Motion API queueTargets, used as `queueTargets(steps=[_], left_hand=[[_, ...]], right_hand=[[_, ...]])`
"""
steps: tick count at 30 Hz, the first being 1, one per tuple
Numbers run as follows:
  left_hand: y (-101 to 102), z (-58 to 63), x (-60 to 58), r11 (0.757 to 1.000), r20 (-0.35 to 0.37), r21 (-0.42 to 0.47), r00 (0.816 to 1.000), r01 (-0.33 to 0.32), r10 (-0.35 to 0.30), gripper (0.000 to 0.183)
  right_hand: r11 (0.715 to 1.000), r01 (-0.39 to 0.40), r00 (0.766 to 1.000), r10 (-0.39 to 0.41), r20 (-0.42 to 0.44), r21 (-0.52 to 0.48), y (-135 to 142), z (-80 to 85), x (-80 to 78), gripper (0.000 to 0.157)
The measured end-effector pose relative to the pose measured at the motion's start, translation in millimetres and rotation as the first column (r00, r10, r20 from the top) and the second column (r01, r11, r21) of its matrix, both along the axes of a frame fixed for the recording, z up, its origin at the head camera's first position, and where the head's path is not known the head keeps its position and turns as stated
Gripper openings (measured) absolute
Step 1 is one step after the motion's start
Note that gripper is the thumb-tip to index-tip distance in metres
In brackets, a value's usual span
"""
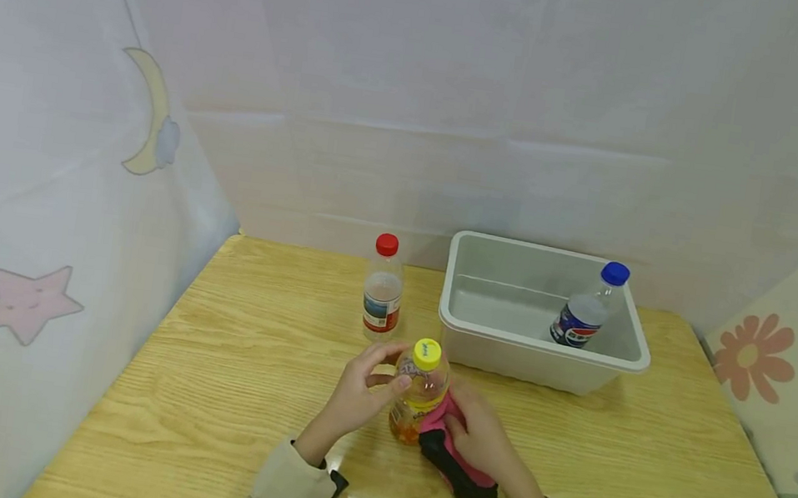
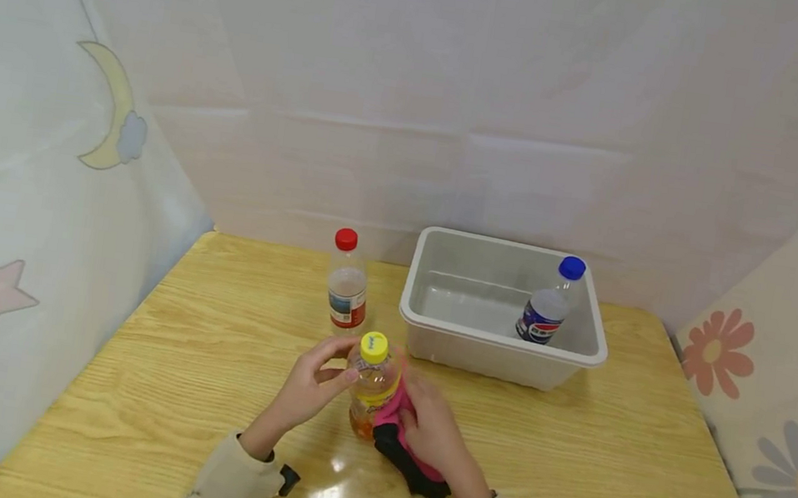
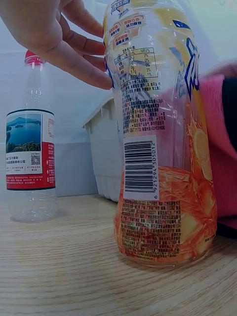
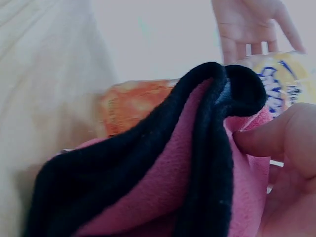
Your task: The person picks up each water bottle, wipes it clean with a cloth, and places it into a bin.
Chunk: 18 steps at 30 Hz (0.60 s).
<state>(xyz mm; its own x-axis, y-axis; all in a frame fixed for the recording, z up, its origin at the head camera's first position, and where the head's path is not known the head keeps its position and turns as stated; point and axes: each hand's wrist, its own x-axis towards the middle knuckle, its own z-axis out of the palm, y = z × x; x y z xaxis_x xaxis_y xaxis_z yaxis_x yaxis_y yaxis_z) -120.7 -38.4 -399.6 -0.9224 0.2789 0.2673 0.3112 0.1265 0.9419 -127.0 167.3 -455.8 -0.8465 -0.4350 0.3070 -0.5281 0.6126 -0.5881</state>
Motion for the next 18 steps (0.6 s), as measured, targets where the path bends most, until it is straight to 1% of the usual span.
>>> queueTargets(steps=[2,5,9,12,14,16,18], left_hand=[[-0.2,-0.3,-0.6,1.000,0.007,0.003,1.000,0.001,-0.001,0.038],[-0.4,-0.2,-1.4,1.000,0.024,0.026,1.000,0.007,-0.007,0.037],[-0.5,-4.6,-3.6,0.998,0.010,0.054,1.000,0.014,-0.014,0.034],[-0.5,-16.1,-7.8,0.998,-0.016,0.061,1.000,0.012,-0.011,0.033],[-0.5,-24.9,-10.8,0.998,-0.026,0.056,1.000,0.012,-0.010,0.035],[-0.6,-32.0,-13.0,0.999,-0.035,0.033,0.999,0.012,-0.011,0.040],[-0.8,-36.1,-13.8,1.000,-0.050,-0.002,0.999,0.013,-0.014,0.048]], right_hand=[[0.999,-0.006,1.000,0.005,0.022,0.033,-0.6,-4.5,-0.8,0.040],[0.998,-0.011,0.999,0.009,0.031,0.058,-1.2,-9.4,-1.5,0.038],[0.999,0.008,0.998,-0.011,0.057,0.054,-1.4,-12.5,-1.7,0.039],[0.998,0.033,0.996,-0.037,0.080,0.051,-1.1,-12.6,-1.1,0.039],[0.997,0.050,0.995,-0.054,0.085,0.051,-0.6,-11.1,0.2,0.040],[0.997,0.056,0.994,-0.060,0.088,0.048,-0.2,-9.2,1.9,0.042],[0.998,0.055,0.995,-0.058,0.082,0.037,0.5,-6.4,4.7,0.045]])
